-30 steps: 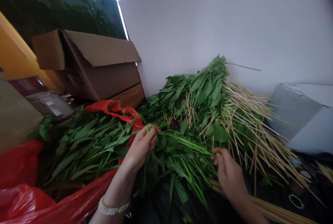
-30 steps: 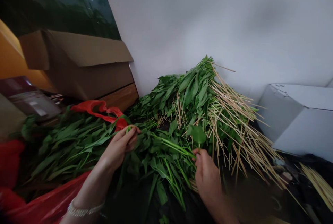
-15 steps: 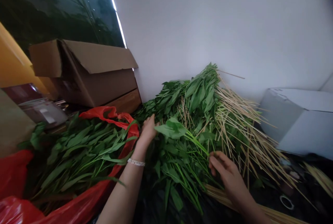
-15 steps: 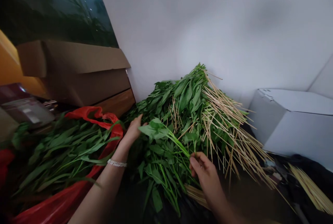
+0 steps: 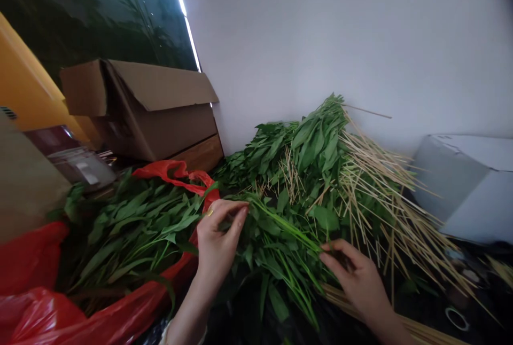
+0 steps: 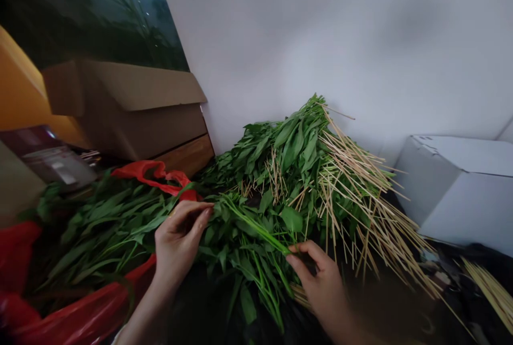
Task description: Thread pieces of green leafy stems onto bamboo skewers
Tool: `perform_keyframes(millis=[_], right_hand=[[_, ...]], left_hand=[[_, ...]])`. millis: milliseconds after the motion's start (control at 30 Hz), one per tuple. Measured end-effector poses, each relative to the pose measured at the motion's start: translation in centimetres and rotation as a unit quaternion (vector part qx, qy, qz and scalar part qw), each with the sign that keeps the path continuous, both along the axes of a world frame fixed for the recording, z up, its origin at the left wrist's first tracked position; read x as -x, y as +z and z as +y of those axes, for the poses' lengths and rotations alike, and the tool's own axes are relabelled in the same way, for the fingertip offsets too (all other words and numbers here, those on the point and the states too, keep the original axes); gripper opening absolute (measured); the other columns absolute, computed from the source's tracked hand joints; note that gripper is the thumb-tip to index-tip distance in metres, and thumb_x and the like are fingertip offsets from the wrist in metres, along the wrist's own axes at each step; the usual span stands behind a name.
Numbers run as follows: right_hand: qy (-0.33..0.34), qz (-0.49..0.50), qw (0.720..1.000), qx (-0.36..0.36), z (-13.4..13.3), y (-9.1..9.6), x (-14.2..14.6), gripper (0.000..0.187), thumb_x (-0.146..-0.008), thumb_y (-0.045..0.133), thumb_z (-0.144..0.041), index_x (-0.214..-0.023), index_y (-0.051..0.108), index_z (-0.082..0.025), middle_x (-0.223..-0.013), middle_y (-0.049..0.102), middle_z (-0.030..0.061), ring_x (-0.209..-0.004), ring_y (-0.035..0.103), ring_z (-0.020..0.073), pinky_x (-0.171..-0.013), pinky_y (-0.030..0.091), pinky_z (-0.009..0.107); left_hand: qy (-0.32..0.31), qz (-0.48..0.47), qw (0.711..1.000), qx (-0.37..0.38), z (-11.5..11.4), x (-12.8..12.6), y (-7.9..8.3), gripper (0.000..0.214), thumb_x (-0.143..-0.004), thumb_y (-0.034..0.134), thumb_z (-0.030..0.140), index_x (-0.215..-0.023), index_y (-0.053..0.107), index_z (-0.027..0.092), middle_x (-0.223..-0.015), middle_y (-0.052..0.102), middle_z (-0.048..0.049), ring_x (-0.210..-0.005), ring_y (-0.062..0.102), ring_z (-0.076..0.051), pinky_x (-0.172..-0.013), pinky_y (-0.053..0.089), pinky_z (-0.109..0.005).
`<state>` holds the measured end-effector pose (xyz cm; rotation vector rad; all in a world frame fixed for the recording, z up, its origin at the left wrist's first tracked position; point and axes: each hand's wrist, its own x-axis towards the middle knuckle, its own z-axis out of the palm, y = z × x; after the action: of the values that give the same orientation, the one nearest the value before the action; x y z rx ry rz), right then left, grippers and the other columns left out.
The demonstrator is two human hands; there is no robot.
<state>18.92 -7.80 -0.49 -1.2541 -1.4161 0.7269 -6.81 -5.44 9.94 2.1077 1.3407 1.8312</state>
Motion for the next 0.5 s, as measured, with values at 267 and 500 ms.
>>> perform_keyframes(millis=[267, 500], right_hand=[[-0.03, -0.202, 0.938, -0.282, -0.8, 0.0, 0.6, 0.013, -0.09, 0.055, -0.014, -0.093, 0.064, -0.023, -0.086, 0.066, 0.0021, -0.083, 0.061, 0.0183, -0.079, 0.044, 0.033], [-0.022, -0.294, 0.879, -0.374, -1.2, 0.4, 0.8, 0.021, -0.089, 0.054, -0.004, -0.105, 0.064, -0.014, -0.092, 0.065, 0.0087, -0.086, 0.059, 0.0199, -0.08, 0.044, 0.038]], left_hand=[[0.011, 0.081, 0.996, 0.017, -0.7, 2.1, -1.4, 0.012, -0.086, 0.064, 0.016, -0.095, 0.071, 0.022, -0.085, 0.063, -0.0017, -0.079, 0.058, -0.015, -0.073, 0.045, -0.028], [-0.051, 0.257, 0.965, 0.013, -0.9, 1.9, -2.8, 0.014, -0.088, 0.063, 0.018, -0.098, 0.072, 0.022, -0.084, 0.064, -0.0037, -0.08, 0.053, -0.017, -0.07, 0.043, -0.029]])
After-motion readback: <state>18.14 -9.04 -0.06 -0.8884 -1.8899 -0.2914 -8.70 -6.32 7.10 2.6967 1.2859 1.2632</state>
